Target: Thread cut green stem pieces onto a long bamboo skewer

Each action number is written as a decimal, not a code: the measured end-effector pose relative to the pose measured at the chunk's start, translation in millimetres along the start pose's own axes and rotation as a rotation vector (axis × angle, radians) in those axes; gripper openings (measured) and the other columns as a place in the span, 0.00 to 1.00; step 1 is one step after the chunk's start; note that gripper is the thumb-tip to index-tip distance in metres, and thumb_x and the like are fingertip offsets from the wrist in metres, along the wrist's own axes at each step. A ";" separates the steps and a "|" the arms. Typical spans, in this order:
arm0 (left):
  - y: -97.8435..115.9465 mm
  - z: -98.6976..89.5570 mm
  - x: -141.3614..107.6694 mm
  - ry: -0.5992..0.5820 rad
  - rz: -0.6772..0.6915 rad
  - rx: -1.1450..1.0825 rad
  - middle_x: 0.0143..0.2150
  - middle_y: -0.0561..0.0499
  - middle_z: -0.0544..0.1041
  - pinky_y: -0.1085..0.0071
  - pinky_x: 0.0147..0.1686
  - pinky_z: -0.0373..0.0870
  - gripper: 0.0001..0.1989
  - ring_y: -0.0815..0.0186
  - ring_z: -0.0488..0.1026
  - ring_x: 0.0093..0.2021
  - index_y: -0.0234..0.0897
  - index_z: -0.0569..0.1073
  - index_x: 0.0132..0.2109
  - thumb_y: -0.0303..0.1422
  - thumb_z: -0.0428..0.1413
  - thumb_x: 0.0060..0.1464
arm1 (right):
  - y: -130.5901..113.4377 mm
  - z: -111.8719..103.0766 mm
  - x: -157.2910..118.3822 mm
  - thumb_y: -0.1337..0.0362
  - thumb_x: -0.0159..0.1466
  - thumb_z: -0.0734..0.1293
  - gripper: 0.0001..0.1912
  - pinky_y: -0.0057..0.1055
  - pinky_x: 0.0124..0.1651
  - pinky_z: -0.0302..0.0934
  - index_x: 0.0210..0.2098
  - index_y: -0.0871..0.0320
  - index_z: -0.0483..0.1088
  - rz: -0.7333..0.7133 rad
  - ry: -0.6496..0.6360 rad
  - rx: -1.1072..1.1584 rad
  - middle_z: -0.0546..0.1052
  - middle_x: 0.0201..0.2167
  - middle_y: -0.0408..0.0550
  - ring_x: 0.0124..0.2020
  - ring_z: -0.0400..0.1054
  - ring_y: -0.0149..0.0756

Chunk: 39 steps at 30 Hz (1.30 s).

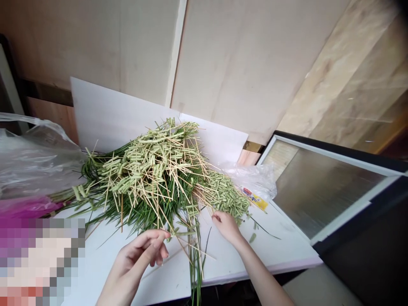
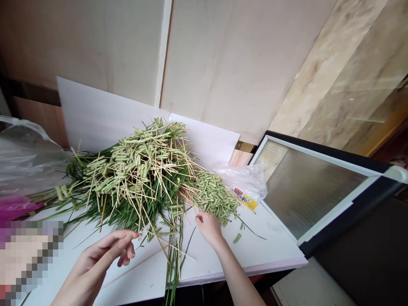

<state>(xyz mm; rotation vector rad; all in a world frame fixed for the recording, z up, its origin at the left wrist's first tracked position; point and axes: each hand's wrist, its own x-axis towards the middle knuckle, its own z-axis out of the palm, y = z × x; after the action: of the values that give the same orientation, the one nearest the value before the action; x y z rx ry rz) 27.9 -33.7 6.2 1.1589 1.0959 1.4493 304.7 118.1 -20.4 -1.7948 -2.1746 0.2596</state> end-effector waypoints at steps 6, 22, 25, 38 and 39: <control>-3.6 1.7 0.2 -0.013 -0.015 0.019 0.30 0.50 0.76 0.72 0.32 0.68 0.19 0.64 0.69 0.31 0.39 0.80 0.43 0.49 0.59 0.59 | -10.2 23.3 10.1 0.64 0.72 0.65 0.12 0.35 0.41 0.69 0.33 0.61 0.73 -0.014 0.019 0.055 0.76 0.28 0.40 0.32 0.73 0.32; -6.1 -0.9 1.4 0.002 -0.015 0.038 0.31 0.50 0.75 0.71 0.33 0.68 0.18 0.64 0.68 0.32 0.39 0.79 0.42 0.49 0.58 0.59 | -33.9 28.2 27.1 0.55 0.72 0.65 0.14 0.43 0.47 0.71 0.44 0.59 0.76 0.184 0.081 -0.138 0.81 0.39 0.47 0.41 0.77 0.38; -4.9 -1.0 0.5 0.006 -0.015 0.040 0.31 0.50 0.75 0.71 0.33 0.68 0.18 0.64 0.68 0.32 0.39 0.79 0.42 0.49 0.58 0.59 | -44.1 28.9 31.1 0.55 0.72 0.65 0.14 0.42 0.46 0.72 0.42 0.60 0.76 0.235 0.048 -0.211 0.81 0.38 0.47 0.40 0.77 0.38; -0.8 4.3 -0.1 -0.008 -0.022 0.032 0.30 0.50 0.76 0.72 0.33 0.68 0.18 0.64 0.68 0.31 0.39 0.80 0.42 0.49 0.59 0.58 | -10.8 17.5 3.1 0.58 0.73 0.63 0.13 0.39 0.45 0.72 0.42 0.60 0.75 0.162 0.001 -0.317 0.81 0.37 0.46 0.38 0.77 0.36; -0.3 4.8 -0.7 -0.009 -0.026 0.035 0.29 0.50 0.76 0.71 0.33 0.68 0.18 0.64 0.68 0.31 0.39 0.80 0.42 0.49 0.59 0.59 | -11.0 17.3 2.4 0.58 0.73 0.63 0.13 0.39 0.45 0.72 0.42 0.60 0.75 0.164 0.003 -0.317 0.81 0.37 0.46 0.38 0.77 0.36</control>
<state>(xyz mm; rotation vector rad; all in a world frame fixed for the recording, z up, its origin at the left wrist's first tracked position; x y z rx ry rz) 32.7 -33.9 6.5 1.1700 1.1303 1.4086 288.1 119.2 -32.7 -2.1441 -2.1658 -0.0574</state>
